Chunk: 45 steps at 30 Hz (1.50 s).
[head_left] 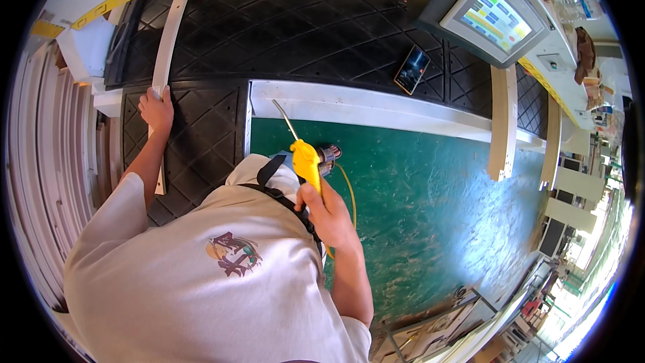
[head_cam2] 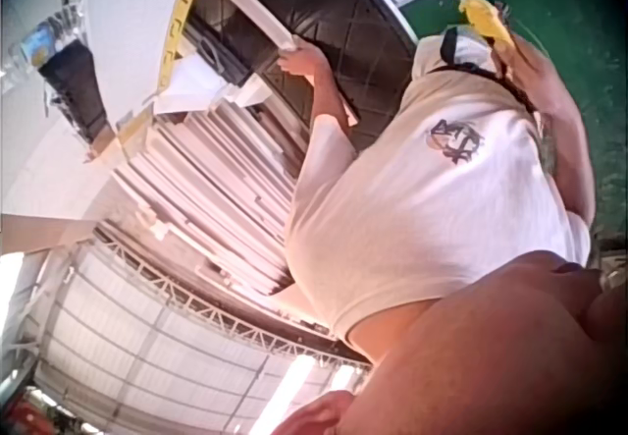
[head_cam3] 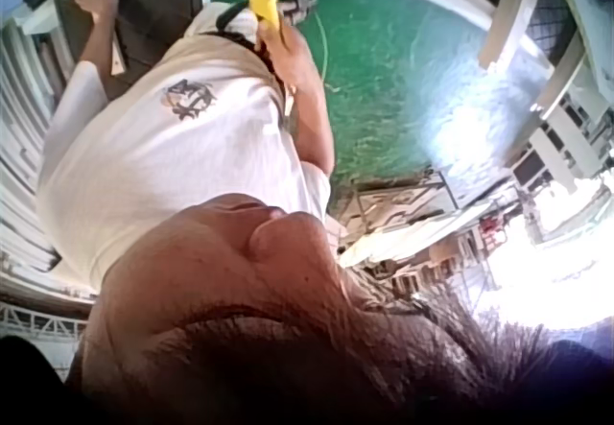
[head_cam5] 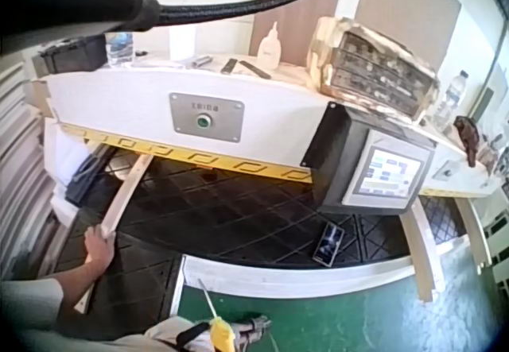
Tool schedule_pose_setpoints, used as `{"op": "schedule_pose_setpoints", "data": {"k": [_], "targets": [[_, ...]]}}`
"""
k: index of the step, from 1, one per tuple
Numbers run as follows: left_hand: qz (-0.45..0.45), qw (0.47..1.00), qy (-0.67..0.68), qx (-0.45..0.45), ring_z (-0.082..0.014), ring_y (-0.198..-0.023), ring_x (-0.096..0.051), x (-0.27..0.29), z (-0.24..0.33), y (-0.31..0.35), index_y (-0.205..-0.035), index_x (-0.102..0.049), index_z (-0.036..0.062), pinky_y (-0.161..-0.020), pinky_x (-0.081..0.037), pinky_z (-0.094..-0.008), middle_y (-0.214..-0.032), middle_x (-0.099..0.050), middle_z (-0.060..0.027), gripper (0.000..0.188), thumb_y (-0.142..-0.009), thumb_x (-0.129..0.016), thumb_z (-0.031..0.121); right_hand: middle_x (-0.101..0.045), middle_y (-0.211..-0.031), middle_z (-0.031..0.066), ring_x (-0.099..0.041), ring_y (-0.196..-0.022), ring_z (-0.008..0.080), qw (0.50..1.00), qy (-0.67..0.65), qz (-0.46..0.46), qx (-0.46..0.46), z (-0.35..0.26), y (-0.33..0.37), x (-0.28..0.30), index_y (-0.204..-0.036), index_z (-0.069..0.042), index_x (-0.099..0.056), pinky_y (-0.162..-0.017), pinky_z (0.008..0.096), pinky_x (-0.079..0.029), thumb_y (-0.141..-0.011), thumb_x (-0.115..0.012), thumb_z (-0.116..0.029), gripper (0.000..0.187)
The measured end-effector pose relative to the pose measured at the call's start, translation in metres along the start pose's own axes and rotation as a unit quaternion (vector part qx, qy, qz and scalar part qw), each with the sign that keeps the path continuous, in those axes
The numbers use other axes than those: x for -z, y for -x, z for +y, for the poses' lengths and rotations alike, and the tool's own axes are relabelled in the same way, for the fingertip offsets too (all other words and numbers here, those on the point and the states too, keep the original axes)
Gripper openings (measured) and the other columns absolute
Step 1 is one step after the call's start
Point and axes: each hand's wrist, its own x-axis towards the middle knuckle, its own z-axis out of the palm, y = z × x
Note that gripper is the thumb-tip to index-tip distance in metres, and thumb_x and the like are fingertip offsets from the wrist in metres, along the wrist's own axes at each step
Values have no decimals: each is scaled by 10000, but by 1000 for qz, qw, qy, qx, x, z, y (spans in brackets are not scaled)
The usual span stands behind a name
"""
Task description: The person cleans wood pieces by blowing air on them with a yellow air gun nozzle, handling the pieces by hand to move and position them on a machine surface.
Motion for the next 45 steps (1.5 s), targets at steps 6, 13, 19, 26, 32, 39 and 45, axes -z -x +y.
{"op": "schedule_pose_setpoints", "data": {"k": [6,13,19,26,32,39,45], "targets": [[10,1000,0,16,-432,-1190,-552,-8,7,-10,-1343,-601,82,-963,-477,-576,-1220,-597,-193,693,-951,-600,654,-618,-848,-19,-488,-684,51,998,-51,22,-4,17,20,24,-1209,-13,-602,-630,232,-415,-1121,-478,-391,408],[1,999,-14,50,-419,-1232,-546,-29,30,-42,-1369,-587,92,-1000,-467,-565,-1287,-596,-181,726,-937,-604,674,-631,-849,-36,-423,-622,15,994,-97,55,-17,24,24,34,-1184,-51,-615,-564,195,-375,-1122,-476,-387,369],[20,998,-11,58,-392,-1249,-542,-40,52,-66,-1391,-572,110,-1002,-465,-550,-1291,-600,-147,672,-931,-646,594,-639,-872,-3,-448,-640,34,998,-60,-23,-28,23,22,37,-1193,-37,-608,-572,200,-381,-1116,-480,-400,393],[41,998,46,22,-387,-1263,-554,-42,63,-70,-1410,-553,133,-1014,-467,-563,-1377,-623,-120,597,-931,-698,459,-616,-831,-37,-399,-636,24,998,-55,-17,-15,8,-1,26,-1092,-52,-608,-586,209,-361,-1113,-484,-400,370],[23,974,207,-90,-424,-1147,-609,-7,92,-16,-1366,-613,118,-986,-496,-517,-1207,-698,-166,575,-851,-824,263,-646,-883,2,-486,-691,44,995,-1,-104,-7,-13,-42,13,-1199,-43,-596,-619,213,-391,-1113,-471,-357,348],[-109,925,304,-199,-399,-1094,-617,54,127,68,-1364,-625,114,-970,-496,-482,-1139,-678,-182,672,-751,-885,212,-634,-804,53,-599,-755,150,979,103,-171,41,-24,-94,7,-1131,2,-605,-724,330,-492,-1099,-511,-395,409],[-150,903,289,-280,-367,-1173,-586,74,130,88,-1356,-600,58,-1047,-465,-464,-1272,-666,-114,675,-749,-863,190,-664,-815,120,-647,-725,215,959,264,100,8,-70,-145,64,-1168,19,-629,-688,385,-513,-1075,-514,-447,488]]}}
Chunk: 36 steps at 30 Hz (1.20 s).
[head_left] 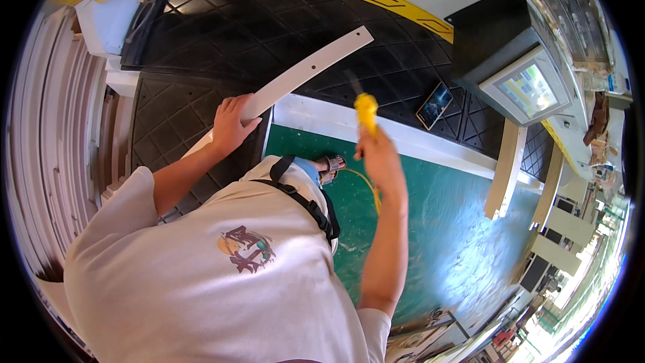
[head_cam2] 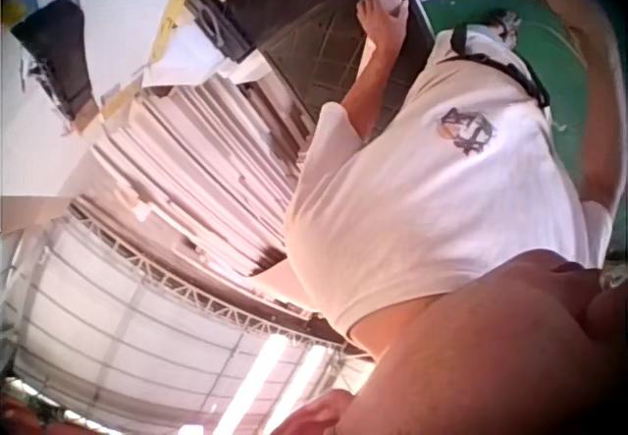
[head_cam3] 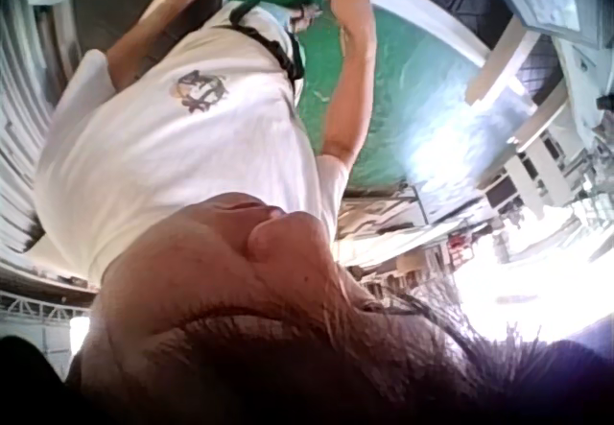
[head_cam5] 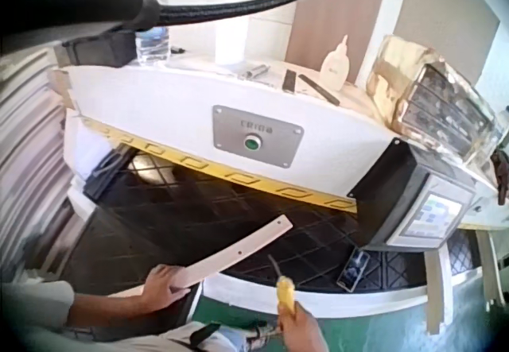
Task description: The person cleans wood pieces by blowing air on them with a yellow air gun nozzle, handling the pieces by hand to move and position them on a machine surface.
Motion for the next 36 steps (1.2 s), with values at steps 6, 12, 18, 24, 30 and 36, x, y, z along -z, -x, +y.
{"op": "schedule_pose_setpoints", "data": {"k": [6,12,18,24,30,36], "targets": [[-14,999,-15,29,-363,-1201,-553,-2,-1,-1,-1383,-574,57,-1033,-453,-476,-1299,-618,-140,700,-766,-847,244,-659,-824,136,-659,-742,226,999,-11,37,25,-36,-53,38,-1148,27,-639,-715,382,-525,-1067,-501,-442,496],[-15,999,-28,42,-361,-1177,-544,2,-4,3,-1364,-582,45,-1011,-441,-471,-1276,-609,-138,703,-755,-851,272,-685,-1062,338,-644,-1055,518,1000,12,-26,-13,-54,-72,41,-1138,62,-638,-905,527,-496,-1056,-482,-428,520],[-35,996,-36,67,-362,-1157,-545,15,-6,14,-1316,-607,33,-1013,-436,-469,-1237,-608,-148,681,-738,-864,286,-595,-742,54,-601,-654,157,999,23,10,24,-40,-70,43,-1018,10,-609,-666,329,-478,-1070,-510,-396,421],[-99,993,34,61,-309,-946,-620,29,-21,5,-1300,-625,23,-834,-532,-402,-1089,-636,-122,614,-826,-844,347,-684,-853,137,-671,-812,211,994,30,-87,50,-15,-27,30,-1119,22,-633,-765,378,-523,-1071,-504,-424,467],[-410,583,585,388,-152,-688,-607,66,-22,-39,-1344,-591,18,-617,-520,-284,-923,-638,-60,662,-1081,-413,599,-682,-898,60,-639,-854,170,882,-22,-461,101,-3,49,23,-1096,-2,-640,-844,327,-519,-1055,-549,-252,269],[-445,574,572,381,-182,-554,-589,67,-32,-51,-1401,-564,51,-511,-484,-310,-850,-654,-80,734,-1067,-331,662,-636,-747,14,-438,-543,80,986,-151,71,-16,46,35,68,-942,-72,-602,-520,259,-373,-1106,-447,-449,439]]}}
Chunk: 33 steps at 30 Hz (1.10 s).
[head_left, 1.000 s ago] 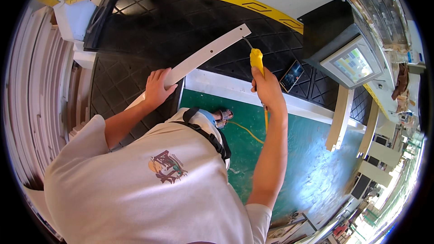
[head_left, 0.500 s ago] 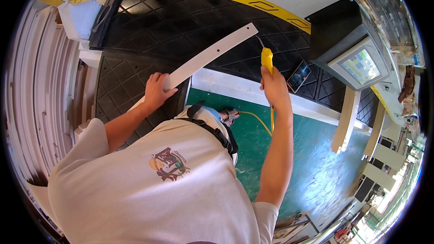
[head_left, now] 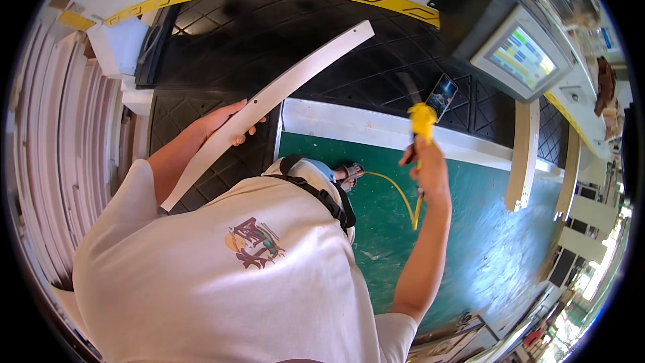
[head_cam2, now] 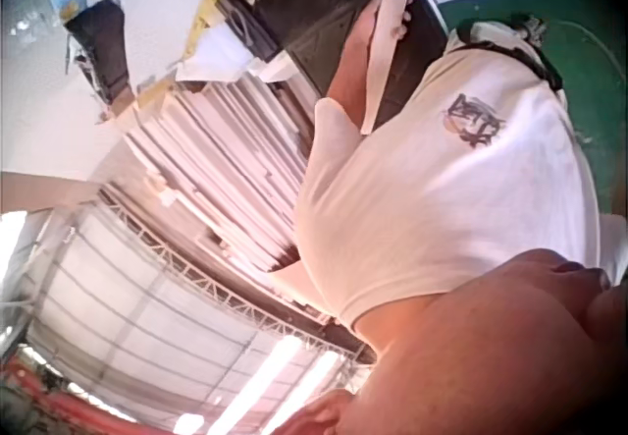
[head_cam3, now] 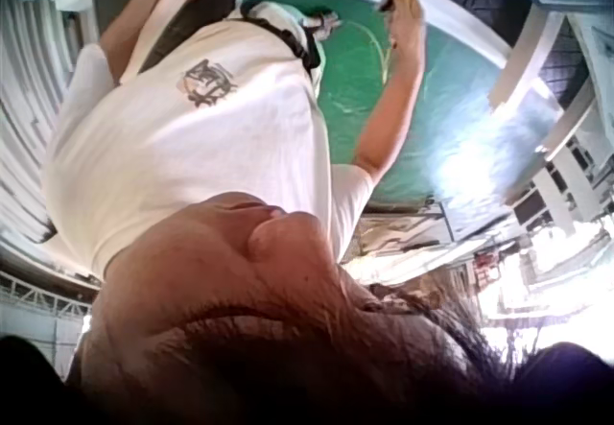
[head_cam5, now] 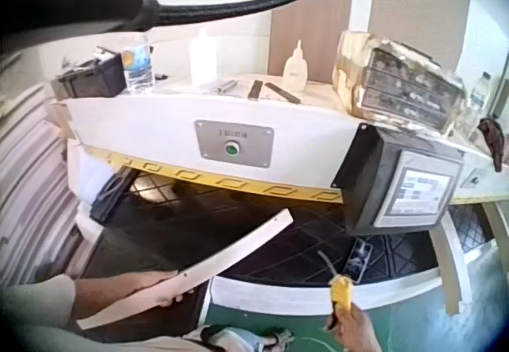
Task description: The person cleans wood pieces by blowing air on them with a yellow air gun nozzle, handling the pieces by hand to move and position them on a machine surface.
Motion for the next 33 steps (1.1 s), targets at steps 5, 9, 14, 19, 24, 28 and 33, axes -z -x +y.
{"op": "schedule_pose_setpoints", "data": {"k": [5,9,14,19,24,28,33], "targets": [[51,995,-84,-17,-177,-557,-599,1,6,0,-1387,-573,57,-504,-491,-313,-866,-664,-81,685,-1086,-329,621,-668,-787,29,-514,-602,96,991,-22,-128,9,23,37,3,-964,-60,-630,-583,267,-447,-1090,-497,-406,391],[88,990,-112,-10,-166,-611,-616,12,4,-10,-1378,-574,60,-562,-509,-288,-873,-662,-74,631,-1090,-384,588,-721,-986,77,-670,-883,164,881,124,-455,44,31,80,-9,-1116,-30,-669,-750,307,-549,-1037,-565,-270,273],[284,787,-534,-118,-188,-775,-676,-1,23,-27,-1240,-627,31,-703,-555,-345,-934,-697,-77,578,-870,-833,424,-705,-1192,64,-669,-1060,178,951,-99,-292,-1,90,102,9,-1322,-6,-604,-716,322,-611,-984,-580,-124,359],[402,549,-669,-299,-380,-1151,-665,2,50,-66,-1286,-641,50,-979,-525,-442,-1252,-690,-189,700,-762,-878,449,-642,-1347,100,-621,-1225,205,929,-255,-269,-14,158,127,-1,-1425,6,-521,-721,345,-637,-929,-563,-19,499],[447,429,-721,-310,-397,-1285,-568,21,109,-130,-1411,-593,110,-1091,-455,-475,-1365,-623,-191,722,-814,-818,450,-622,-1373,184,-617,-1259,280,919,-326,-216,-49,193,165,-27,-1413,79,-517,-686,368,-655,-867,-553,33,549],[512,340,-741,-271,-360,-1262,-565,19,124,-175,-1412,-582,134,-1041,-471,-501,-1317,-627,-133,602,-887,-748,378,-603,-1389,212,-608,-1306,304,885,-451,-103,-48,206,178,-50,-1524,69,-388,-658,342,-665,-837,-524,54,701],[493,458,-706,-222,-412,-1492,-355,-22,116,-208,-1537,-458,106,-1170,-365,-554,-1604,-381,-229,682,-987,-619,475,-578,-1387,250,-608,-1295,320,814,-580,1,-33,217,169,-83,-1559,59,-309,-607,353,-688,-846,-533,27,748]]}}
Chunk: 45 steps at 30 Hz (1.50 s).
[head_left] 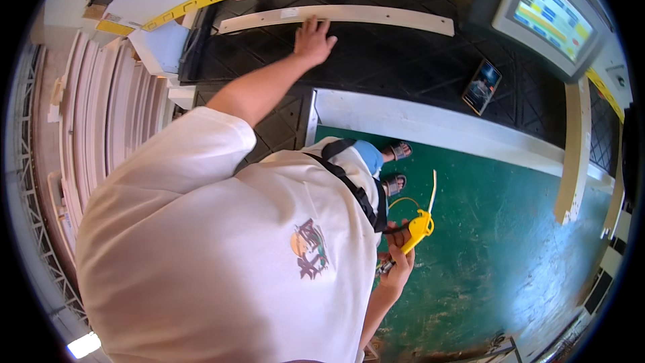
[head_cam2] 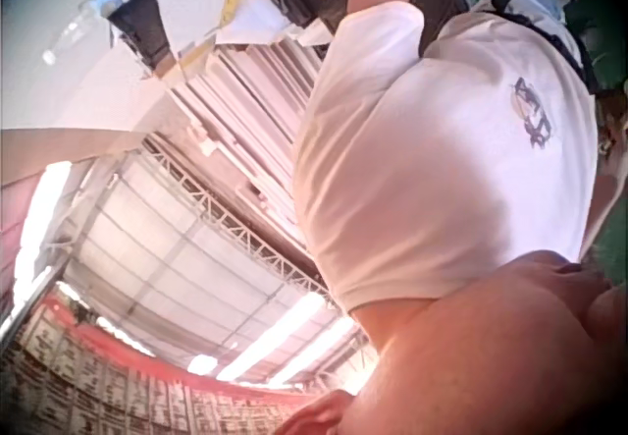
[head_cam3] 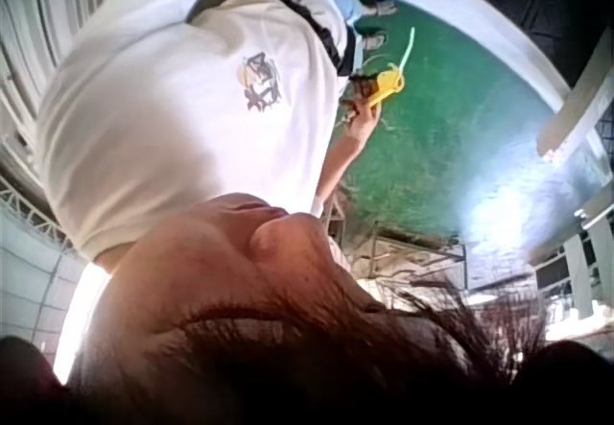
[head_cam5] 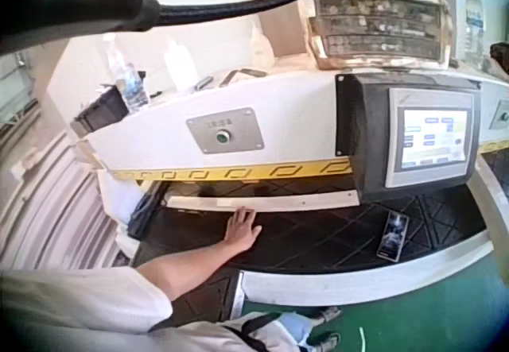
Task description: The person cleans wood pieces by blowing air on them with a yellow air gun nozzle, handling the pieces by hand to move and position them on a machine surface.
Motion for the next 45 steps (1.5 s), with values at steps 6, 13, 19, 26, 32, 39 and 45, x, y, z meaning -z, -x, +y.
{"op": "schedule_pose_setpoints", "data": {"k": [6,13,19,26,32,39,45], "targets": [[86,996,32,-10,-452,-1523,-278,-29,0,-9,-1583,-402,123,-1213,-286,-571,-1640,-289,-279,730,-999,-591,519,-583,-1373,251,-591,-1320,328,998,14,60,23,3,-10,-23,-1571,45,-309,-630,321,-690,-812,-524,25,789],[103,993,44,-44,-458,-1560,-155,-38,1,-56,-1605,-362,143,-1228,-203,-630,-1652,-212,-292,790,-1002,-518,630,-577,-1381,244,-590,-1320,302,996,41,77,0,-5,-20,-43,-1591,27,-286,-652,266,-675,-827,-541,30,805],[88,990,66,-90,-424,-1576,-128,-36,22,-104,-1622,-326,159,-1248,-162,-612,-1682,-201,-235,839,-991,-489,687,-574,-1393,245,-594,-1309,304,992,50,115,-32,-17,-11,-56,-1593,22,-287,-659,289,-681,-828,-540,27,806],[6,998,51,-45,-391,-1545,-270,-49,55,-170,-1597,-372,70,-1262,-175,-572,-1657,-326,-229,850,-1009,-437,680,-585,-1381,216,-594,-1302,293,981,69,172,-60,-16,2,-76,-1588,16,-292,-633,329,-679,-838,-529,27,786],[11,999,39,-33,-400,-1544,-254,-62,58,-185,-1620,-332,98,-1264,-135,-571,-1658,-315,-233,828,-1021,-417,664,-606,-1360,209,-616,-1262,273,970,49,235,-37,14,27,-73,-1584,5,-325,-670,246,-620,-811,-569,-31,811],[84,995,-1,-49,-397,-1510,-296,-96,46,-196,-1598,-340,75,-1228,-211,-566,-1620,-344,-252,817,-998,-492,609,-627,-1322,185,-632,-1215,234,963,40,263,-44,27,27,-72,-1592,-16,-334,-674,178,-572,-789,-603,-66,848],[36,992,75,-98,-431,-1594,-42,-122,18,-216,-1664,-193,146,-1259,-107,-621,-1723,-93,-229,870,-1021,-363,706,-626,-1333,175,-626,-1221,222,956,31,290,-33,36,33,-76,-1600,-19,-321,-677,172,-559,-779,-615,-77,874]]}}
